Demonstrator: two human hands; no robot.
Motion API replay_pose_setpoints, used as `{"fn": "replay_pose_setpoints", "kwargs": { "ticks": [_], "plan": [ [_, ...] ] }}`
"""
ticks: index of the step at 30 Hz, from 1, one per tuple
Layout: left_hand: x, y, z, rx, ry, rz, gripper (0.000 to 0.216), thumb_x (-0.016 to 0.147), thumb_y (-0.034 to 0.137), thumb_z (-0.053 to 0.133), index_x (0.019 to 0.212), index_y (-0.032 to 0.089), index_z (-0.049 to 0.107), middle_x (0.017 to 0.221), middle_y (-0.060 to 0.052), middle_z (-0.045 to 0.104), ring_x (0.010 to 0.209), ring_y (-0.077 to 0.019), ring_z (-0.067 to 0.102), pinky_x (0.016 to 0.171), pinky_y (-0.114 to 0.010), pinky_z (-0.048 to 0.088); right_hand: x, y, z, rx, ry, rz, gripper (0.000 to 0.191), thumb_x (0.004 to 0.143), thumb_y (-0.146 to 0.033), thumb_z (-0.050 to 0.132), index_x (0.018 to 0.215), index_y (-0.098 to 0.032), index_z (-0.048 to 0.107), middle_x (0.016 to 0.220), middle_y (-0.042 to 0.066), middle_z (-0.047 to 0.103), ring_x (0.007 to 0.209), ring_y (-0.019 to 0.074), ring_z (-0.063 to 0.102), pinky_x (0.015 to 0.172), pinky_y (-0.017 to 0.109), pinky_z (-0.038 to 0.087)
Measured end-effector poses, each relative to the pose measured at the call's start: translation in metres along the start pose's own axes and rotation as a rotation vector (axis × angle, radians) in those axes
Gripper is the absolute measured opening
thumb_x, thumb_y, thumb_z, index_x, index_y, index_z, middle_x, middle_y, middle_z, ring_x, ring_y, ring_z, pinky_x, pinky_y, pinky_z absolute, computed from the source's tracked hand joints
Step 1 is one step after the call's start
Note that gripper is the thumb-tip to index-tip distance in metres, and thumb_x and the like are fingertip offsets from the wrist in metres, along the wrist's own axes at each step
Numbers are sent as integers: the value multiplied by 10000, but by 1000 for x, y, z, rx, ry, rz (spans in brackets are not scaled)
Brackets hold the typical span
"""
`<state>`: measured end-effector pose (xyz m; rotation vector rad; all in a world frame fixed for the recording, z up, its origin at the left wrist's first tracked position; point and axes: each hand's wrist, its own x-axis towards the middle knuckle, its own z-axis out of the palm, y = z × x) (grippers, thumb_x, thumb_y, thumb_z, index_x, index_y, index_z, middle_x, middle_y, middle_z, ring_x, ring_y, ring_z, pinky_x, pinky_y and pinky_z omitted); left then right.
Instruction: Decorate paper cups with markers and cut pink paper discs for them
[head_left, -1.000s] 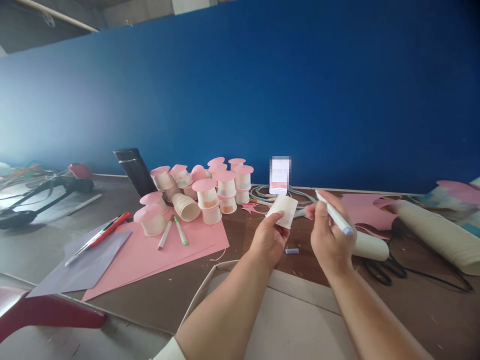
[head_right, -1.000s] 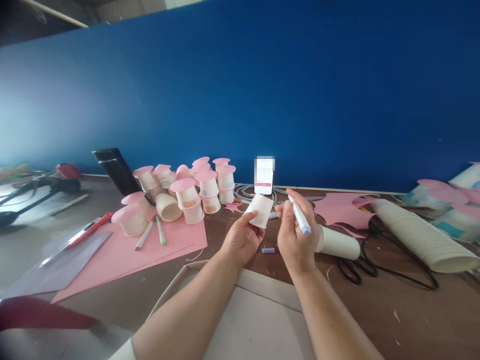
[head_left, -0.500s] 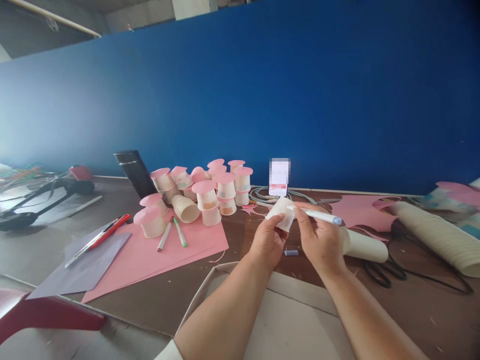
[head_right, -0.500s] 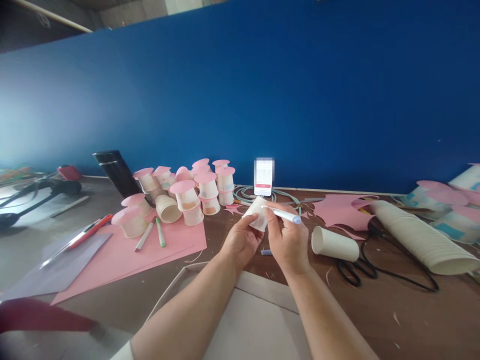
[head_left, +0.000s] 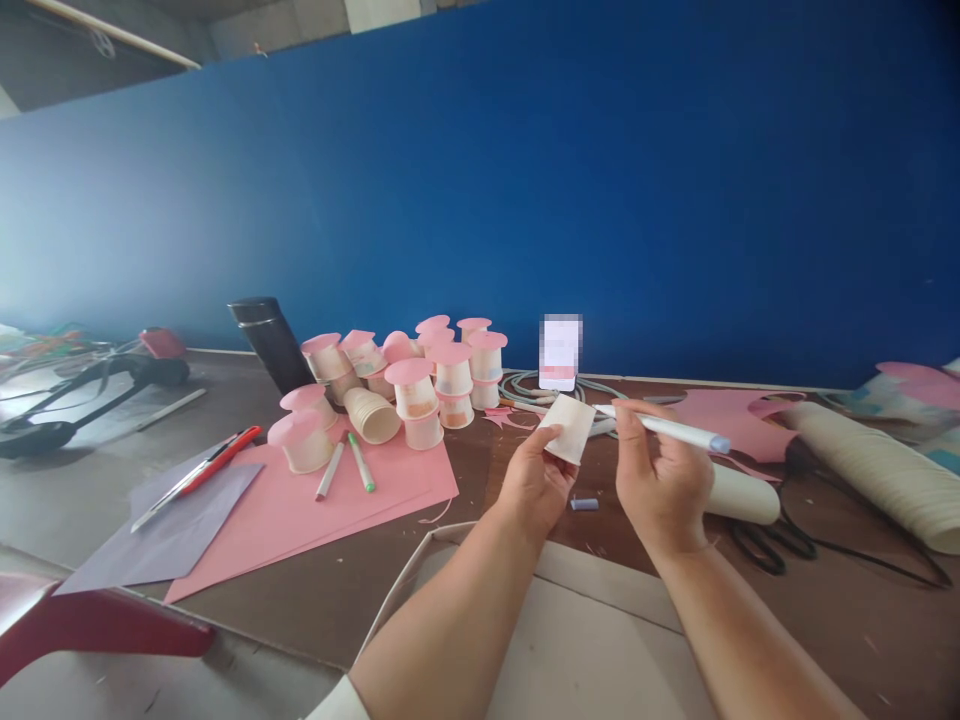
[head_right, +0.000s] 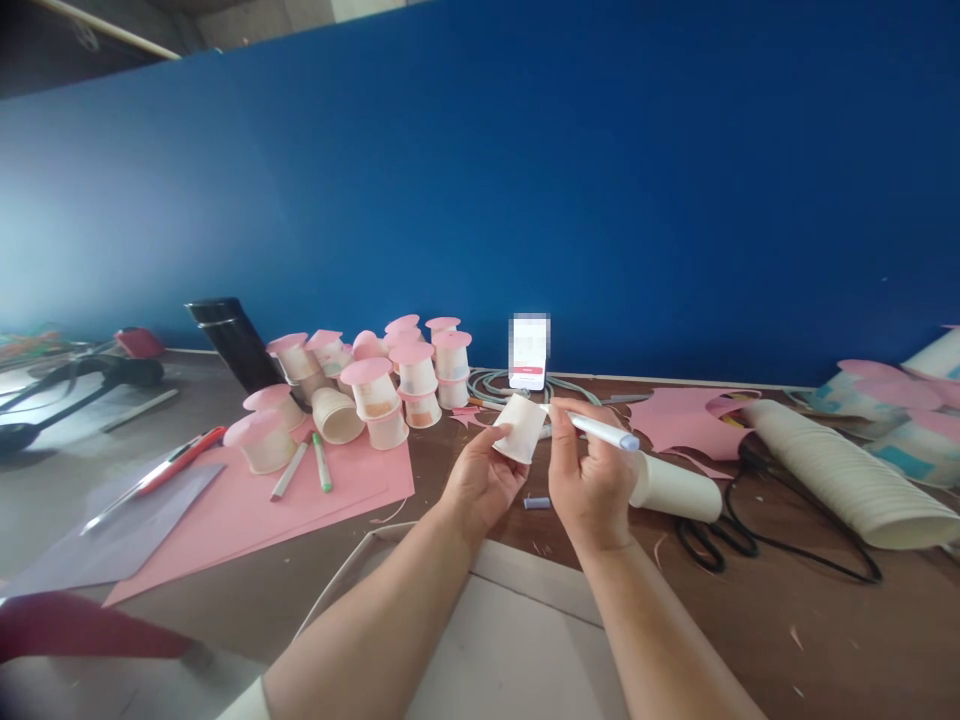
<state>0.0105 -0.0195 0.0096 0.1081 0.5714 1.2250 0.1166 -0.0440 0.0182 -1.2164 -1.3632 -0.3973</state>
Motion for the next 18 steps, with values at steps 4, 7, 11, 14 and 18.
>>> {"fn": "replay_pose_setpoints", "kwargs": {
  "ticks": [4,7,11,14,18],
  "plan": [
    [1,2,0,-20,13,-19,186,713,69,658,884,132,621,893,-65,694,724,-124,650,580,-194,494,-1,-1,1,10,-50,4,221,928,-353,524,906,-203,685,874,65,724,808,209,663,739,318,480],
    [2,2,-1,-26,-7,-24,178,714,76,654,881,124,616,861,-59,685,699,-115,642,588,-194,495,-3,0,3,2,-100,-27,230,928,-356,523,878,-197,682,860,65,726,802,211,663,746,325,474],
    [0,3,0,12,-14,-48,197,717,86,643,909,120,620,882,-71,685,711,-131,649,560,-202,480,-2,2,4,-17,-38,-3,230,931,-353,517,883,-195,678,883,74,721,833,219,660,781,343,474],
    [-2,4,0,15,1,-54,180,715,91,640,888,130,612,864,-64,681,692,-133,646,541,-207,469,-2,2,2,30,-8,29,216,932,-343,516,905,-197,673,891,69,718,839,214,658,769,334,481],
    [-1,4,-1,7,-22,-52,187,710,94,643,893,122,618,867,-75,682,708,-140,650,560,-209,480,-2,1,2,31,-68,-13,214,928,-341,520,873,-197,668,860,67,716,816,212,656,779,344,479]
  ]
}}
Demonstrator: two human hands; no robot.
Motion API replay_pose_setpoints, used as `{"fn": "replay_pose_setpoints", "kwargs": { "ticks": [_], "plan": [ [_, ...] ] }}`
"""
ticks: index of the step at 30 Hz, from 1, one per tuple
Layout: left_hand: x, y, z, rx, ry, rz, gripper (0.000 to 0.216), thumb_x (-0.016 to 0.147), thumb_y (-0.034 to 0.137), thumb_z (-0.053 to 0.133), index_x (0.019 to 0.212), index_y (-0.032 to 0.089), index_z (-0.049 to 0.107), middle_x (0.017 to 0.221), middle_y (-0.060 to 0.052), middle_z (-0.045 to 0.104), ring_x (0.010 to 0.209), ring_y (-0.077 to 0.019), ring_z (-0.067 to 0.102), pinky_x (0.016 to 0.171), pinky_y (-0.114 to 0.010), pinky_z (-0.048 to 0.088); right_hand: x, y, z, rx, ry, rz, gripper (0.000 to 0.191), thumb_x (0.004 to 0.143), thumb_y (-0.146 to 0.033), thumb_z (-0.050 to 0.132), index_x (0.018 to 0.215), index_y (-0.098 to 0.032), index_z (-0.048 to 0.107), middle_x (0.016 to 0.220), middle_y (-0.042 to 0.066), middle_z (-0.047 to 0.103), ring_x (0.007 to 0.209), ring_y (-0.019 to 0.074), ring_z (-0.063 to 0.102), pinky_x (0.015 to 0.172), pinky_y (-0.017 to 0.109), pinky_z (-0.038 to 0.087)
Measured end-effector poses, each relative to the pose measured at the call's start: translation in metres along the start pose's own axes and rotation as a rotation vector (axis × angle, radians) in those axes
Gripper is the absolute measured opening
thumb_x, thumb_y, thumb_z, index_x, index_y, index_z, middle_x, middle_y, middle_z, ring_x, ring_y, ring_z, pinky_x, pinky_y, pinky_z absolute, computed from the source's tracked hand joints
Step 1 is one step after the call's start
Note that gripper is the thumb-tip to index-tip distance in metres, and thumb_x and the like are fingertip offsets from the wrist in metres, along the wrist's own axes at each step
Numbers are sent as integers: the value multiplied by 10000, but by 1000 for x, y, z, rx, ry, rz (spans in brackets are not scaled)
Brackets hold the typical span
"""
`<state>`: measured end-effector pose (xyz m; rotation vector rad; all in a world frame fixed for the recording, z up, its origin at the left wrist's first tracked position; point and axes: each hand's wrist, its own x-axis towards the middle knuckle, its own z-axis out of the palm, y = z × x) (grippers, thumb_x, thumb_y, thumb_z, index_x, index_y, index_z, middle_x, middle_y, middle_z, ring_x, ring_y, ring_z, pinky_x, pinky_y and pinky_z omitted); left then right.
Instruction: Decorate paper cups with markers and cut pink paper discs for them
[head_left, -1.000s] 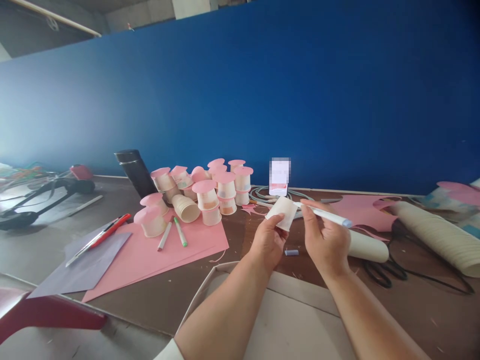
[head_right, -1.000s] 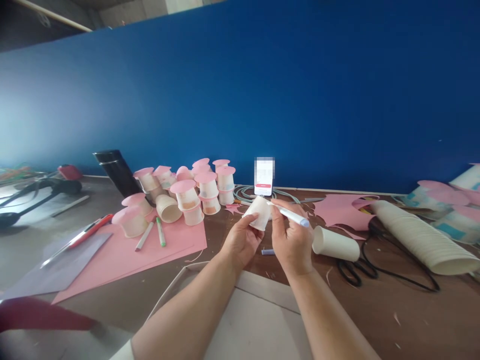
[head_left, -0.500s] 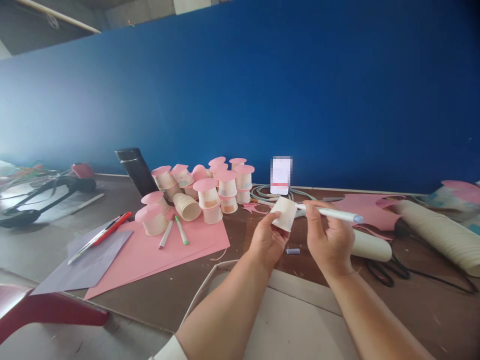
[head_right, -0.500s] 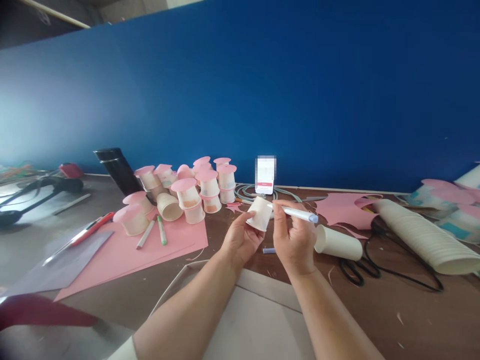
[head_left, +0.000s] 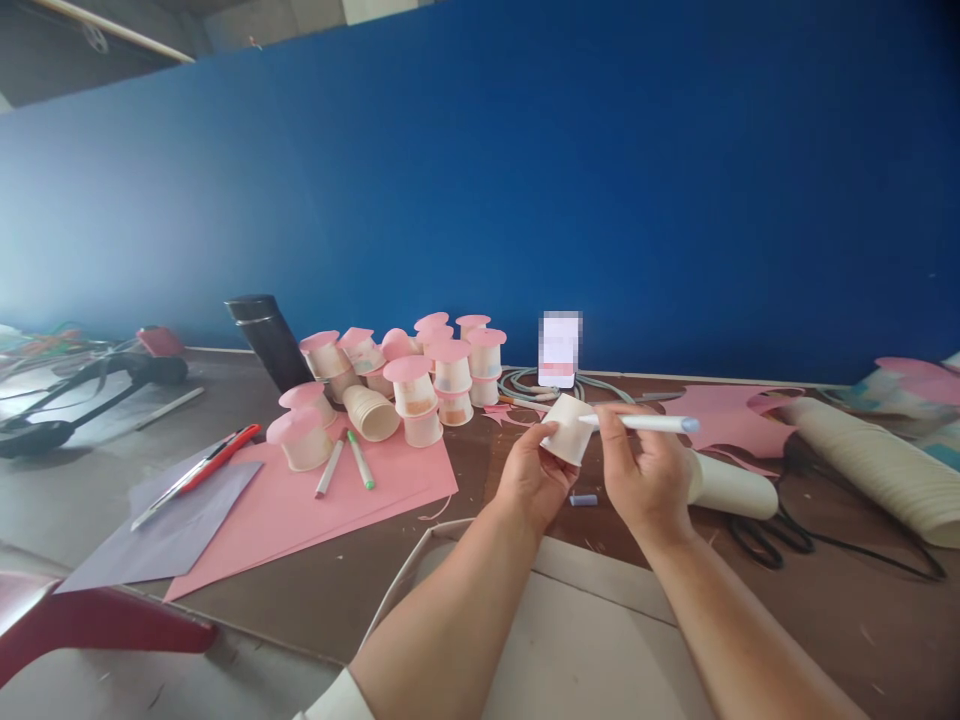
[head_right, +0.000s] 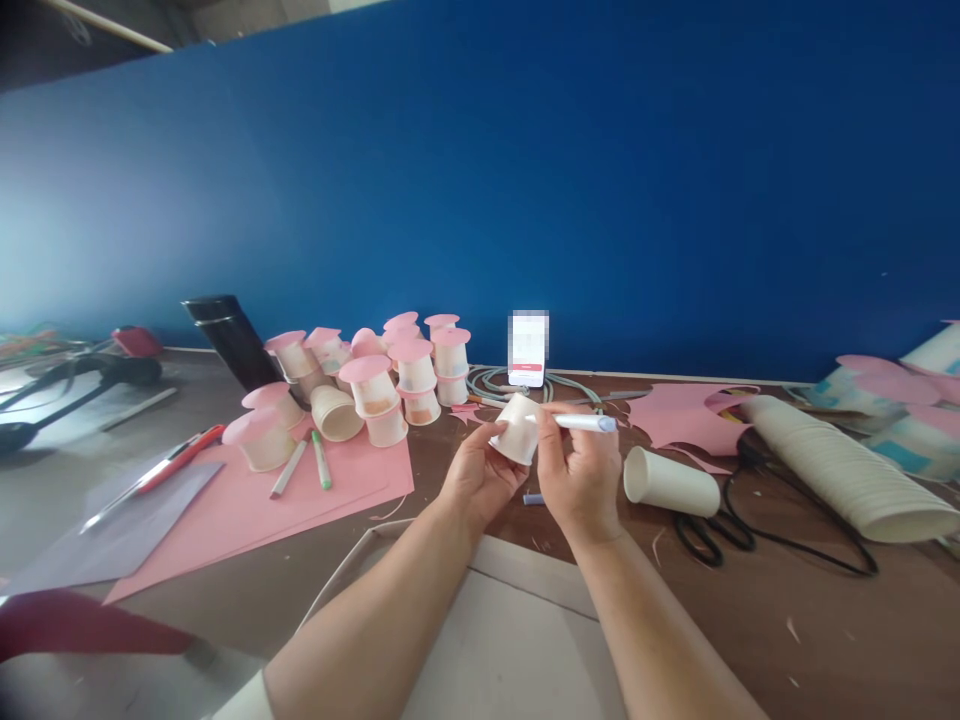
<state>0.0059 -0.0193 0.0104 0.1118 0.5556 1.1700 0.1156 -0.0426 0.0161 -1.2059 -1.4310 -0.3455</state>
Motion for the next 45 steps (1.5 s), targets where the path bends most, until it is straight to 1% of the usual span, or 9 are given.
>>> {"fn": "replay_pose_setpoints", "kwargs": {
  "ticks": [5,10,12,16,23,31,37,41,45],
  "plan": [
    [1,0,-1,7,18,0,207,703,88,643,903,131,607,868,-73,681,723,-152,655,545,-209,473,1,4,-1,-30,71,43,212,927,-345,523,917,-199,677,903,73,718,844,216,660,774,338,483],
    [0,-3,2,46,-7,33,195,716,82,636,909,106,634,877,-84,695,719,-140,657,576,-202,494,1,1,-1,10,-31,-8,194,926,-330,532,920,-209,684,910,56,723,846,205,662,773,322,481],
    [-1,-3,2,53,7,48,193,711,72,635,902,103,641,881,-85,699,725,-134,657,586,-194,496,1,1,-1,-10,-4,-11,192,925,-326,536,922,-206,686,920,61,724,858,210,660,787,332,480],
    [-3,-3,4,50,18,61,211,706,69,636,913,110,646,891,-80,700,737,-134,655,561,-186,477,0,1,-3,-7,87,60,231,923,-356,528,927,-189,687,885,79,720,819,219,656,751,344,490],
    [-1,0,2,9,10,20,197,713,84,631,907,120,623,864,-72,688,716,-141,651,546,-200,475,-2,1,-1,-1,27,132,315,935,-414,486,861,-180,682,829,83,717,784,224,650,756,360,482],
    [4,1,0,-24,14,-12,234,716,101,642,949,112,620,916,-93,686,745,-160,661,560,-214,497,0,5,0,-41,58,35,221,921,-349,537,881,-185,681,870,76,718,820,214,654,767,330,479],
    [1,2,1,-53,25,-9,215,712,87,633,925,102,613,860,-81,678,717,-155,652,552,-215,497,-1,2,0,-28,7,36,216,919,-347,543,863,-191,681,826,62,714,790,205,657,764,323,483],
    [1,3,1,-68,29,-11,209,714,86,628,921,109,611,849,-77,679,713,-160,654,546,-221,496,-2,4,1,-34,59,75,237,922,-358,533,887,-181,687,850,75,717,802,211,654,756,326,485],
    [2,5,0,-80,13,-27,196,723,89,614,919,93,615,831,-85,679,697,-161,652,541,-222,498,-1,4,1,-13,18,71,237,916,-362,544,858,-183,689,827,67,715,776,200,653,747,320,490]
  ]
}}
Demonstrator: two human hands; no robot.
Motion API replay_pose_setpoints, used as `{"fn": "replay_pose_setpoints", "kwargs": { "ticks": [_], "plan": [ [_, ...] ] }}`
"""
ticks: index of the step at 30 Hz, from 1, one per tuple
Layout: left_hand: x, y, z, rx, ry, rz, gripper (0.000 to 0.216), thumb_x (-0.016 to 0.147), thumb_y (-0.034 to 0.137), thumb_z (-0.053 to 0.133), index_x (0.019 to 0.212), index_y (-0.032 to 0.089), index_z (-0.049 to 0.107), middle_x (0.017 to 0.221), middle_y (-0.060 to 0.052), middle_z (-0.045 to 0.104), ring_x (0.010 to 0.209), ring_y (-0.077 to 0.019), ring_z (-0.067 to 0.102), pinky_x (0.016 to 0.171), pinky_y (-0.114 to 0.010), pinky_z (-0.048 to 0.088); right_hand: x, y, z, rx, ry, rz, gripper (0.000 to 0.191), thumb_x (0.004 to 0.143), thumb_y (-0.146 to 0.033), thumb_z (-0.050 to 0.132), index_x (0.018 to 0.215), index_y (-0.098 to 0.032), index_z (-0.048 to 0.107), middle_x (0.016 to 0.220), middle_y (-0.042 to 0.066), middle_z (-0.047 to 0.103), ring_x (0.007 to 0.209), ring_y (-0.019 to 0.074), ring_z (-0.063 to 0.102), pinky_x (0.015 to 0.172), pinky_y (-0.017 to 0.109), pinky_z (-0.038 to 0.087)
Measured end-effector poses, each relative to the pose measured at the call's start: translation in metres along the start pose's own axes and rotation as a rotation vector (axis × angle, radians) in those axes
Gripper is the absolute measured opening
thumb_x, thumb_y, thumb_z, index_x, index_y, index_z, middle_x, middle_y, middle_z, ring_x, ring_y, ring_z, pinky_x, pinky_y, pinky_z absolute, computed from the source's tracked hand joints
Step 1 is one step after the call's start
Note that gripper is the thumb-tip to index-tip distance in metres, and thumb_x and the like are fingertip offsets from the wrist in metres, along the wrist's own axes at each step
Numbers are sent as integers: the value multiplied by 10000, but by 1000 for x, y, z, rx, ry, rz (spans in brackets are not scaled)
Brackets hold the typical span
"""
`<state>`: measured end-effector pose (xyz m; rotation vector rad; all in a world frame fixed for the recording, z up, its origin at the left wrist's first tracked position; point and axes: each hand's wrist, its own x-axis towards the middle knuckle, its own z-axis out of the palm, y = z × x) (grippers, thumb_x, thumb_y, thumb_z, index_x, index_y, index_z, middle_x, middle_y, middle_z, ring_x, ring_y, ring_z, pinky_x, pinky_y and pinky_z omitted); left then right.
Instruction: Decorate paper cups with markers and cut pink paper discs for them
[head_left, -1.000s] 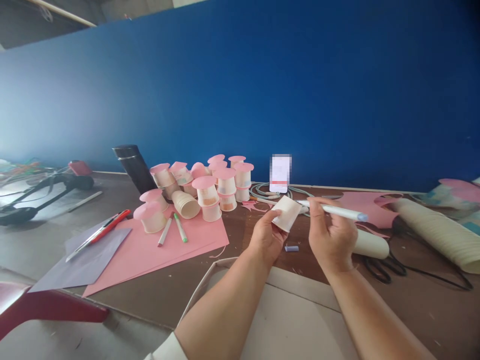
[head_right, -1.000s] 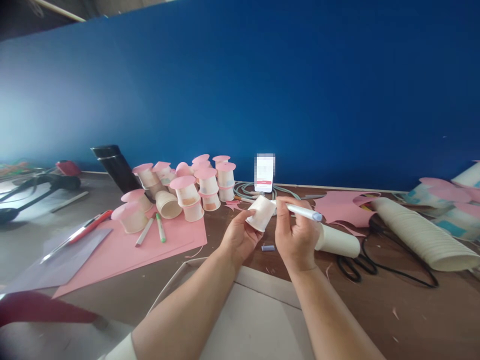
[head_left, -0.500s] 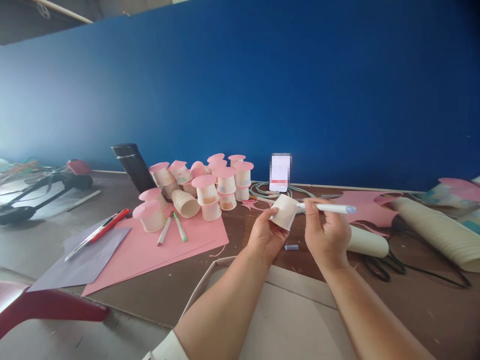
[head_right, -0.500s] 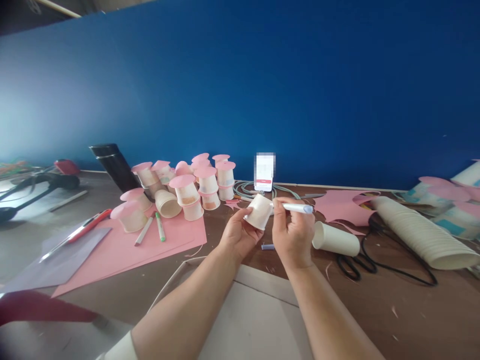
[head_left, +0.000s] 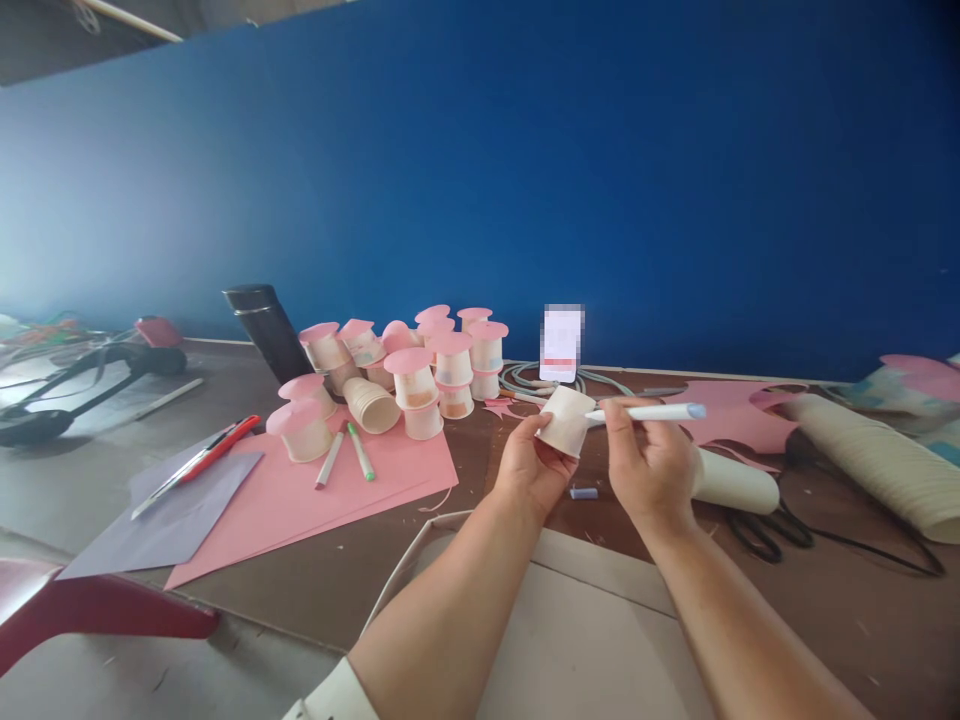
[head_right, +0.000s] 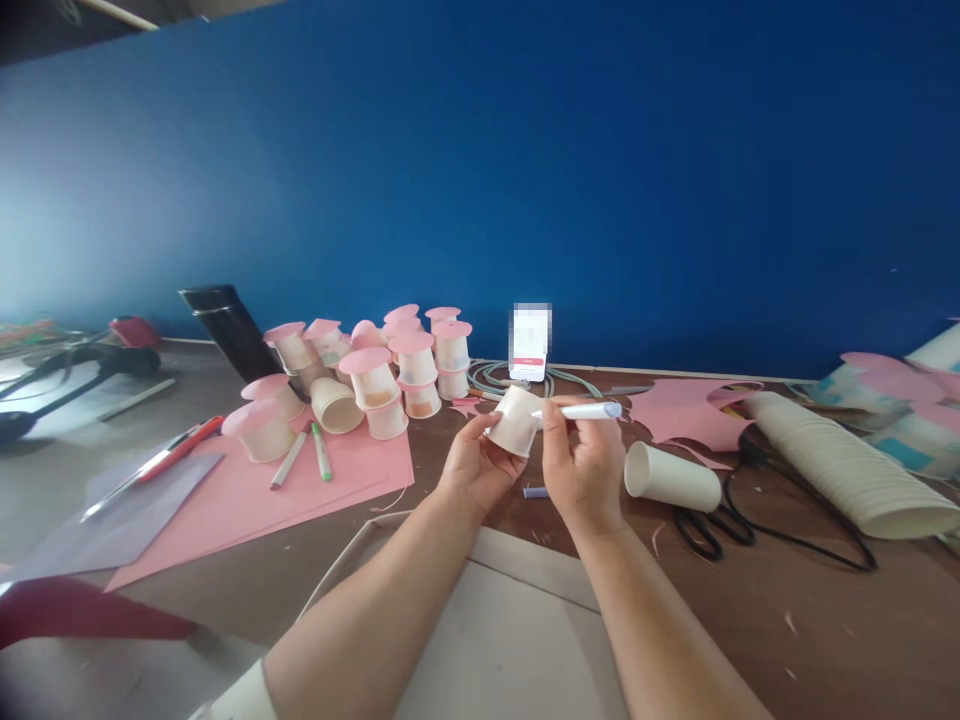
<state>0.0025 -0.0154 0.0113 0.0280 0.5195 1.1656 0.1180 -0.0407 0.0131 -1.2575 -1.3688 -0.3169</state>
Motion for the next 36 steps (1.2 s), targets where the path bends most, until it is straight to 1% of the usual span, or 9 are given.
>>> {"fn": "replay_pose_setpoints", "kwargs": {
  "ticks": [4,9,12,15,17,24,29,32,36],
  "plan": [
    [-1,1,0,-4,-13,-12,195,727,99,614,922,89,608,840,-94,682,699,-166,653,541,-227,505,2,0,0,91,67,76,257,924,-367,528,1018,-184,681,912,77,711,810,195,661,749,330,503],
    [-4,0,1,32,-34,-17,203,740,124,613,939,87,602,832,-109,678,682,-177,653,512,-229,495,3,8,9,468,54,547,356,880,-466,561,1129,-216,602,870,50,708,769,191,683,713,346,532],
    [-5,0,1,34,-64,-30,223,738,131,618,955,82,606,838,-114,677,691,-182,657,529,-235,510,5,10,15,757,-56,897,410,785,-509,654,1078,-230,588,927,59,721,802,218,698,678,349,547],
    [-5,0,0,13,-70,-48,213,734,120,613,942,77,610,809,-102,671,664,-165,647,543,-232,521,7,5,14,962,-271,1064,385,729,-500,693,979,-216,618,893,57,722,742,212,684,595,318,535],
    [-5,0,0,4,-77,-48,205,736,118,611,936,74,613,803,-97,670,657,-158,642,544,-227,521,9,2,11,1022,-344,1085,351,709,-436,705,969,-210,636,897,44,722,734,193,672,585,292,525],
    [-5,-7,1,35,-185,-3,222,780,207,677,971,97,655,940,-105,698,780,-151,659,672,-225,539,10,3,10,971,-288,1094,334,661,-363,697,959,-221,640,876,22,715,751,188,659,568,267,499],
    [-6,-17,-1,343,-328,129,330,695,145,756,1018,112,697,1027,-113,709,892,-183,666,817,-261,525,5,10,16,876,-285,1057,344,686,-431,681,957,-222,645,915,34,717,794,218,670,582,303,519],
    [-4,-17,-2,397,-287,133,344,679,97,742,1020,107,692,974,-112,714,832,-185,672,743,-263,539,3,13,17,654,-208,953,389,673,-478,727,969,-231,673,958,37,718,864,231,672,645,314,538],
    [0,-10,-1,206,-119,104,242,734,89,679,975,98,673,980,-116,708,801,-151,669,626,-193,520,3,14,14,512,-89,799,486,736,-494,706,1135,-228,628,967,54,721,859,220,684,706,339,555]
  ]
}}
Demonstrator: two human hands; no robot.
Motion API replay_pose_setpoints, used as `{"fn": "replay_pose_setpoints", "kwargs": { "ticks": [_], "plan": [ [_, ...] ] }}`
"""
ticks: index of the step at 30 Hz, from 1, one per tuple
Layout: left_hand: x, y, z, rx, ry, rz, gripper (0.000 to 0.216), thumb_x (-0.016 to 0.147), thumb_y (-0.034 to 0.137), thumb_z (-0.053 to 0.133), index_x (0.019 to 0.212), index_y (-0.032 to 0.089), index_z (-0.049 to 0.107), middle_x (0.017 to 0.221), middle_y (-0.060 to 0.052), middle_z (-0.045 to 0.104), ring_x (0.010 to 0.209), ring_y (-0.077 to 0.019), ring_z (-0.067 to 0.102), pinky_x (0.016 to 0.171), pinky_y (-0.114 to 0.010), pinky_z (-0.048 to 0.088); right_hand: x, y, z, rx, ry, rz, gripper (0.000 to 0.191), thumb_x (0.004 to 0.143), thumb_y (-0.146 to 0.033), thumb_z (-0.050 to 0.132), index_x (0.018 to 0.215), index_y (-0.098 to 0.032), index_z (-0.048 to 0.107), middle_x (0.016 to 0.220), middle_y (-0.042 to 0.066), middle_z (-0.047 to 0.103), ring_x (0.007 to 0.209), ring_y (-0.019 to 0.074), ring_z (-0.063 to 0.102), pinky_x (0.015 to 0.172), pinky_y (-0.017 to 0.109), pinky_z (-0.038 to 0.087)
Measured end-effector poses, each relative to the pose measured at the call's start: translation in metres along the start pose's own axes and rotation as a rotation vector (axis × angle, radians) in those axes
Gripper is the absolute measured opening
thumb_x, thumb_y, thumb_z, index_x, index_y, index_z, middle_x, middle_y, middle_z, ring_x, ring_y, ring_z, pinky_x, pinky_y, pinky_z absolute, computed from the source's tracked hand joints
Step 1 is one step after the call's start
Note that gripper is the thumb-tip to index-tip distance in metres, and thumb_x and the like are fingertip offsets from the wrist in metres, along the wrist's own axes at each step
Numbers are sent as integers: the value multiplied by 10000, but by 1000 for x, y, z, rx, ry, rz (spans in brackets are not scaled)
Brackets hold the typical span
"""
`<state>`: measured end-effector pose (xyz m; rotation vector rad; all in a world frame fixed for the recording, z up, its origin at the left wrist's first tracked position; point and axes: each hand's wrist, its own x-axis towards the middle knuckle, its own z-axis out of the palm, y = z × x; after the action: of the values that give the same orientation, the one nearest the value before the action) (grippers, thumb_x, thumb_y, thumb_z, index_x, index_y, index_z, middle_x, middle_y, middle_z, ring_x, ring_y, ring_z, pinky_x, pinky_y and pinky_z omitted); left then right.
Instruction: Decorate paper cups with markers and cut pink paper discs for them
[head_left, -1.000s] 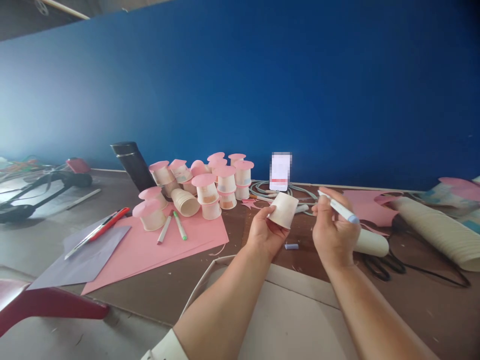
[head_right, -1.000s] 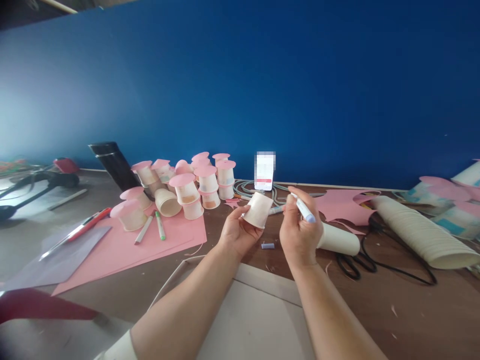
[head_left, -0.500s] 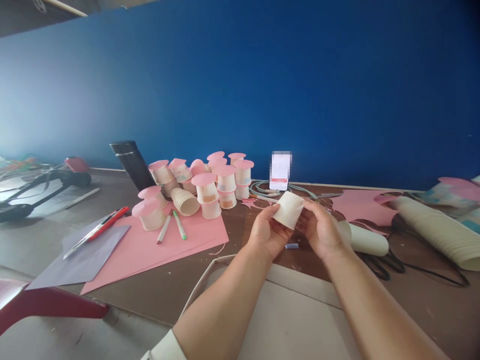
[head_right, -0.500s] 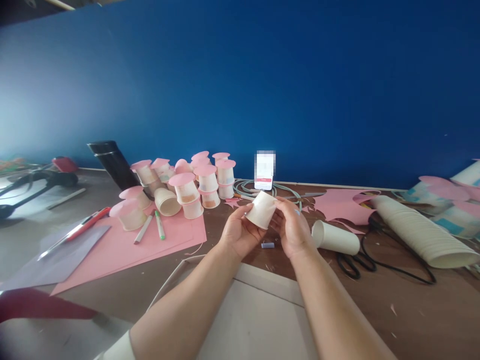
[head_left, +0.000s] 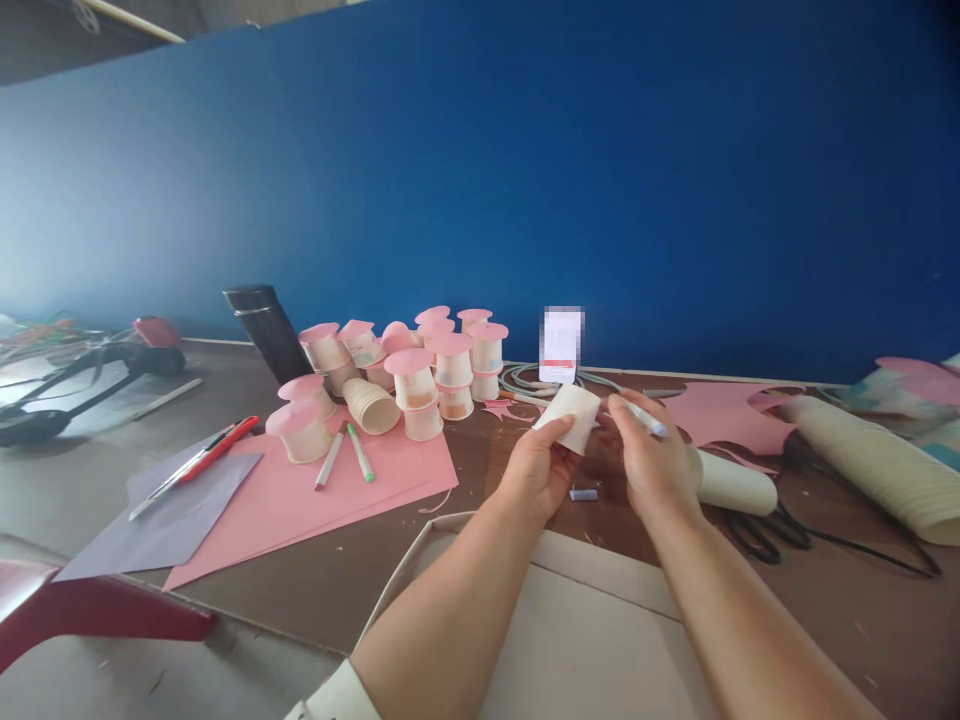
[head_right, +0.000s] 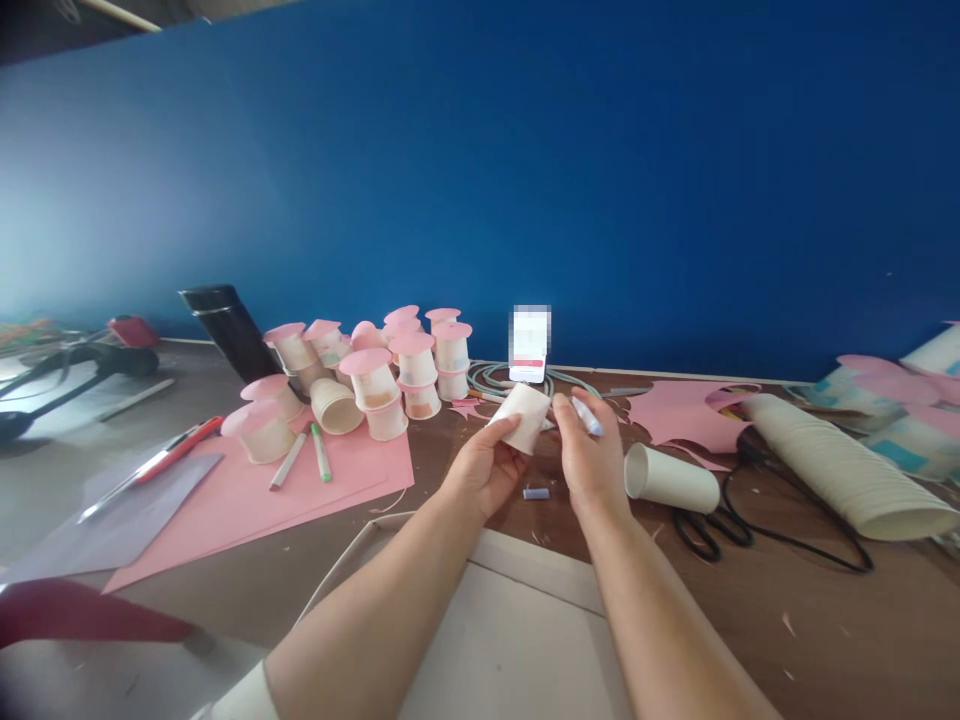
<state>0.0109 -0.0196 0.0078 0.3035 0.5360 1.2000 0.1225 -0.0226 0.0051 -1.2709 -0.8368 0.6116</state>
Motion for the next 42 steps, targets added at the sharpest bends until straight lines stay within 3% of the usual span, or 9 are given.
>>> {"fn": "replay_pose_setpoints", "kwargs": {
  "ticks": [4,6,10,17,28,32,35,38,42],
  "plan": [
    [4,4,0,-86,118,-26,209,740,78,661,945,118,658,993,-105,707,772,-136,665,563,-175,495,-4,-7,-5,-117,86,-385,416,888,-466,547,1201,-200,610,839,45,700,721,171,661,708,340,541],
    [4,4,0,-98,136,-21,217,735,67,656,946,119,654,996,-100,706,778,-132,667,573,-175,499,-9,-12,-7,-221,72,-484,393,908,-473,518,1158,-201,651,788,43,683,687,169,640,684,330,527],
    [3,3,0,-99,147,-9,218,729,55,648,941,109,651,957,-87,705,751,-115,662,584,-170,502,-20,-17,-7,-384,-16,-571,341,905,-487,523,976,-212,711,792,56,693,717,190,645,727,334,510],
    [4,1,-2,-76,119,-8,225,718,62,662,937,112,664,947,-83,715,772,-122,667,607,-174,510,-20,-16,-6,-551,-19,-661,308,925,-459,499,964,-237,708,954,74,715,873,233,653,807,350,484],
    [4,1,-1,-75,116,3,240,719,52,657,954,104,667,954,-83,715,771,-116,667,612,-167,512,-23,-17,-5,-528,-14,-689,281,930,-423,501,969,-227,699,939,81,710,871,231,646,808,351,473],
    [3,2,1,-89,129,15,260,719,41,651,970,110,659,981,-87,715,807,-128,670,629,-172,510,-20,-15,-5,-396,7,-588,315,916,-459,507,1031,-225,684,915,77,700,813,223,649,781,369,494],
    [1,4,1,-121,67,14,251,730,62,645,975,113,660,998,-91,710,803,-128,664,628,-175,501,-16,-14,-4,-266,10,-485,359,920,-467,488,1132,-218,637,863,58,682,700,182,625,712,353,507],
    [0,7,0,-147,3,16,257,780,191,632,1024,116,658,1023,-110,700,804,-150,658,583,-193,481,-12,-12,-3,-207,36,-393,342,916,-450,489,1134,-221,621,838,37,673,657,154,615,720,343,506],
    [1,10,-3,-154,-11,-9,429,852,453,554,1090,108,645,1101,-157,679,848,-197,660,553,-221,465,-6,-7,-2,-163,39,-270,336,888,-451,512,1116,-224,611,904,53,676,722,170,644,726,339,501]
  ]
}}
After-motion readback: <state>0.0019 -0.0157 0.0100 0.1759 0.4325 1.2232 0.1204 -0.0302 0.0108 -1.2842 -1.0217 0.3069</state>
